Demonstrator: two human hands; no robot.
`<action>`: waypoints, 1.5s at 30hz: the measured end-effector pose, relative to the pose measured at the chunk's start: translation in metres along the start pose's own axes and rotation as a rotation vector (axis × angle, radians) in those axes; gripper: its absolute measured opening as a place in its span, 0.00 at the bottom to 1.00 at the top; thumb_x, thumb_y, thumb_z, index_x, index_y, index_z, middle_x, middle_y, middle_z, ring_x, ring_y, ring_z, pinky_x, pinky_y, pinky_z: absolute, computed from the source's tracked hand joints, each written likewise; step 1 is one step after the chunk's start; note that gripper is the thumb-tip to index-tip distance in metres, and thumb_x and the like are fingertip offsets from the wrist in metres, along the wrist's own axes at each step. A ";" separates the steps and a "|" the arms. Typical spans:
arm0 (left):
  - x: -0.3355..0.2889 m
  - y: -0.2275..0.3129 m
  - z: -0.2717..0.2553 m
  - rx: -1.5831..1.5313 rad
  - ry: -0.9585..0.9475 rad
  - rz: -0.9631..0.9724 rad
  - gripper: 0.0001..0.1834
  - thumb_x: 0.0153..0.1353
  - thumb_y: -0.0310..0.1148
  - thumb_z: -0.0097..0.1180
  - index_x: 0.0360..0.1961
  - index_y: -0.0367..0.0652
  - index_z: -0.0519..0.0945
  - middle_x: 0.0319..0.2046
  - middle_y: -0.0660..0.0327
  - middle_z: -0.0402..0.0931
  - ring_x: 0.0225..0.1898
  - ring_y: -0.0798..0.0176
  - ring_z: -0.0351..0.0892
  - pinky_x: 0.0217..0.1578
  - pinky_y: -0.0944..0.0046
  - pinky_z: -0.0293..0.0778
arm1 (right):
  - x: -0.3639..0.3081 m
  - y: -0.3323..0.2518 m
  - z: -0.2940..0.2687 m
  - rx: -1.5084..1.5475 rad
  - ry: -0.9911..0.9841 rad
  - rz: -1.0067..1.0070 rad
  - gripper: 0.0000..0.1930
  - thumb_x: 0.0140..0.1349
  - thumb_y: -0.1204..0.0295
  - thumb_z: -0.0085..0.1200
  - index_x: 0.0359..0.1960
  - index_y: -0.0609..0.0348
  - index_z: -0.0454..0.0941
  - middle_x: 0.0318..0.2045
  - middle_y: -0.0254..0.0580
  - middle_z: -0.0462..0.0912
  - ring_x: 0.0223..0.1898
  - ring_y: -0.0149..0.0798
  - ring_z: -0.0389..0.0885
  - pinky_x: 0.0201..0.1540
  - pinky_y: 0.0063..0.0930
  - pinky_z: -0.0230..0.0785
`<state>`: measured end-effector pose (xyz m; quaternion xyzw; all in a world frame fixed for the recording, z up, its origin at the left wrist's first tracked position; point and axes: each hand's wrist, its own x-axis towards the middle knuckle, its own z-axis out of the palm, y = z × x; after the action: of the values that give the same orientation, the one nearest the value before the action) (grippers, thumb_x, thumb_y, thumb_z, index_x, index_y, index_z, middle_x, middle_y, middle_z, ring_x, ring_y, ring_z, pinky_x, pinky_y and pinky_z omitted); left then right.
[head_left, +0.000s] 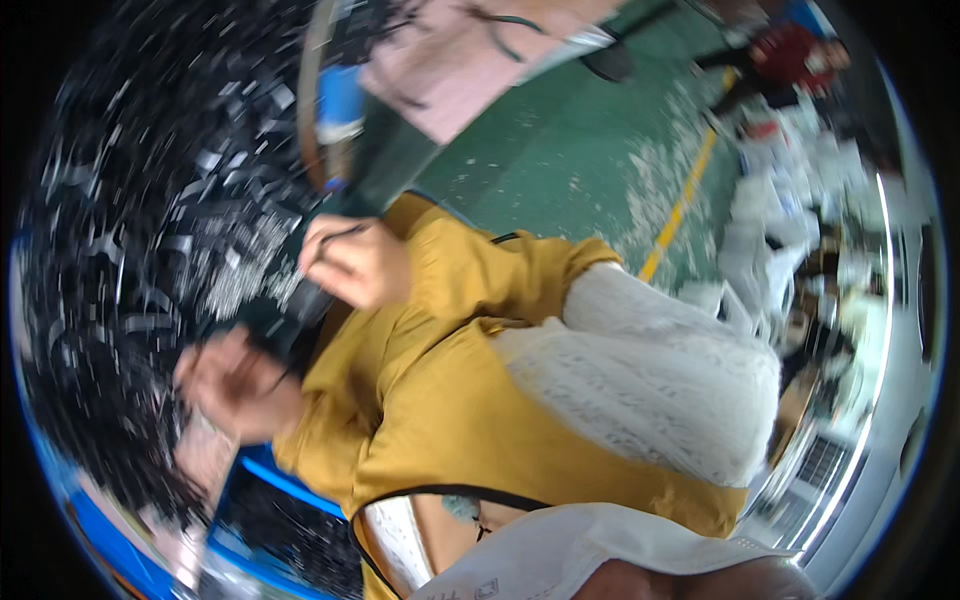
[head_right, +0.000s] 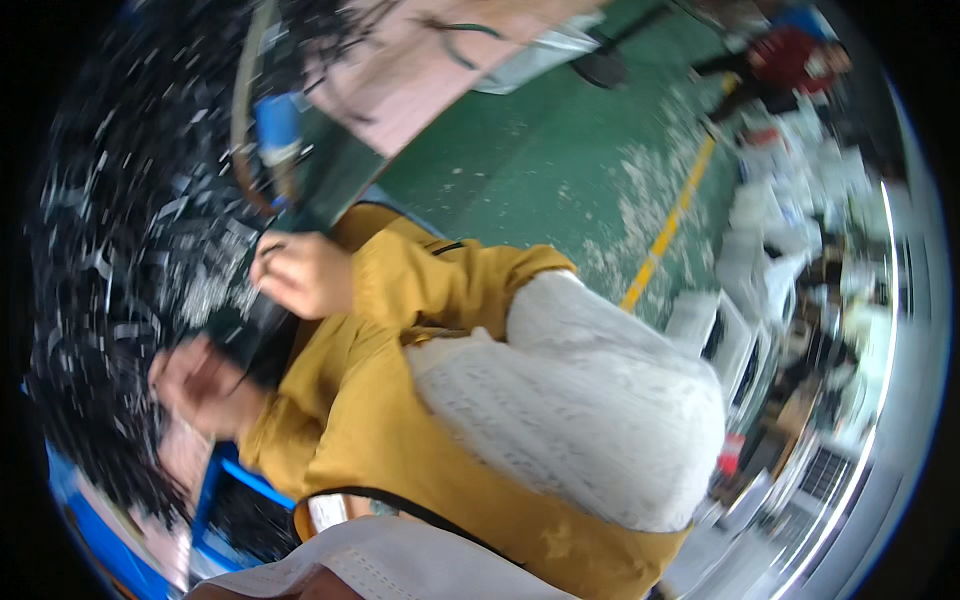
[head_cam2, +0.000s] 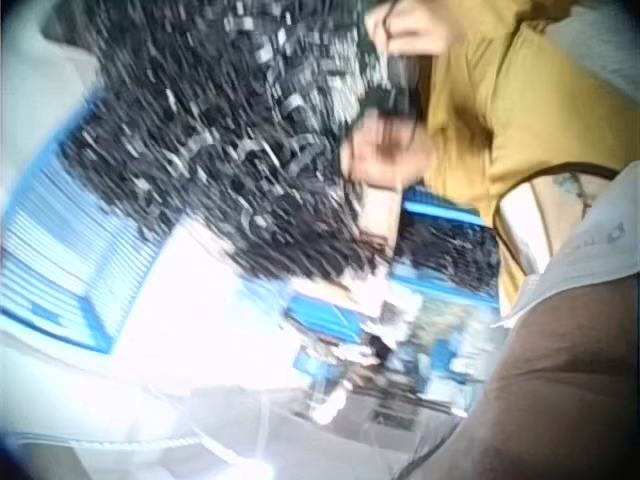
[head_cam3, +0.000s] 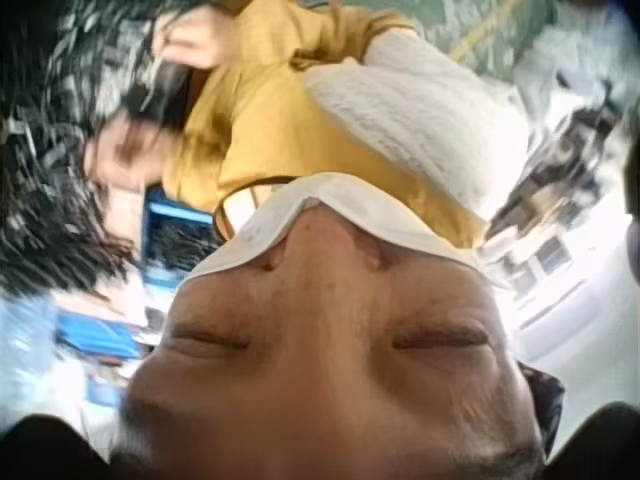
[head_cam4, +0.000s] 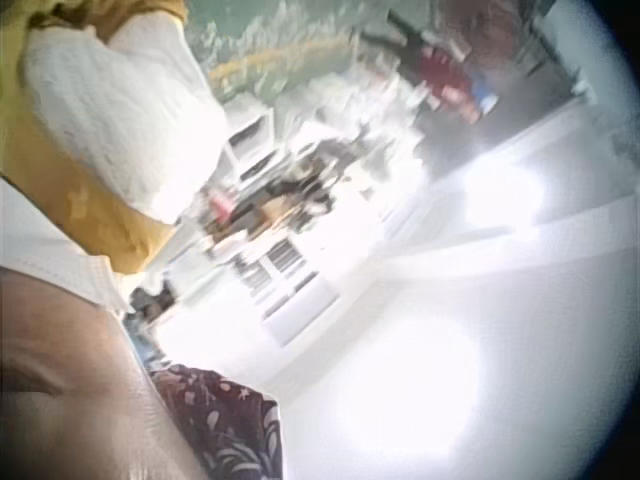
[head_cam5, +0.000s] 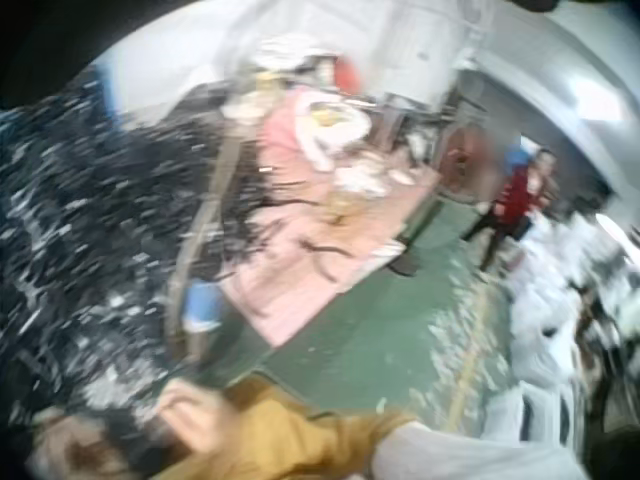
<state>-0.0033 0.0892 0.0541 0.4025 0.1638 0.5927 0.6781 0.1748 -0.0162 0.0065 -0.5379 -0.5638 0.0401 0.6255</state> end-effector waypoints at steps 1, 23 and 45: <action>0.021 0.024 -0.003 0.227 -0.149 0.350 0.15 0.72 0.31 0.49 0.49 0.27 0.75 0.31 0.52 0.80 0.33 0.52 0.83 0.43 0.55 0.81 | 0.000 0.000 -0.001 0.057 0.032 -0.005 0.02 0.62 0.77 0.60 0.32 0.61 0.79 0.31 0.45 0.79 0.33 0.50 0.82 0.35 0.38 0.76; -0.017 -0.012 0.011 0.712 -0.055 -0.011 0.17 0.71 0.31 0.52 0.55 0.29 0.76 0.36 0.51 0.82 0.33 0.58 0.82 0.37 0.61 0.79 | 0.001 0.000 0.003 -0.065 0.029 -0.080 0.05 0.68 0.74 0.54 0.36 0.63 0.77 0.36 0.48 0.74 0.36 0.52 0.78 0.36 0.43 0.74; 0.016 0.084 0.024 0.655 0.055 0.178 0.21 0.70 0.30 0.54 0.61 0.30 0.77 0.41 0.50 0.83 0.33 0.64 0.81 0.32 0.67 0.78 | 0.000 -0.010 0.002 -0.066 -0.019 0.034 0.07 0.70 0.72 0.53 0.39 0.64 0.75 0.37 0.47 0.73 0.34 0.52 0.78 0.33 0.44 0.72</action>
<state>-0.0388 0.0931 0.1349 0.5955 0.3282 0.5761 0.4537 0.1681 -0.0194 0.0134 -0.5676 -0.5615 0.0374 0.6010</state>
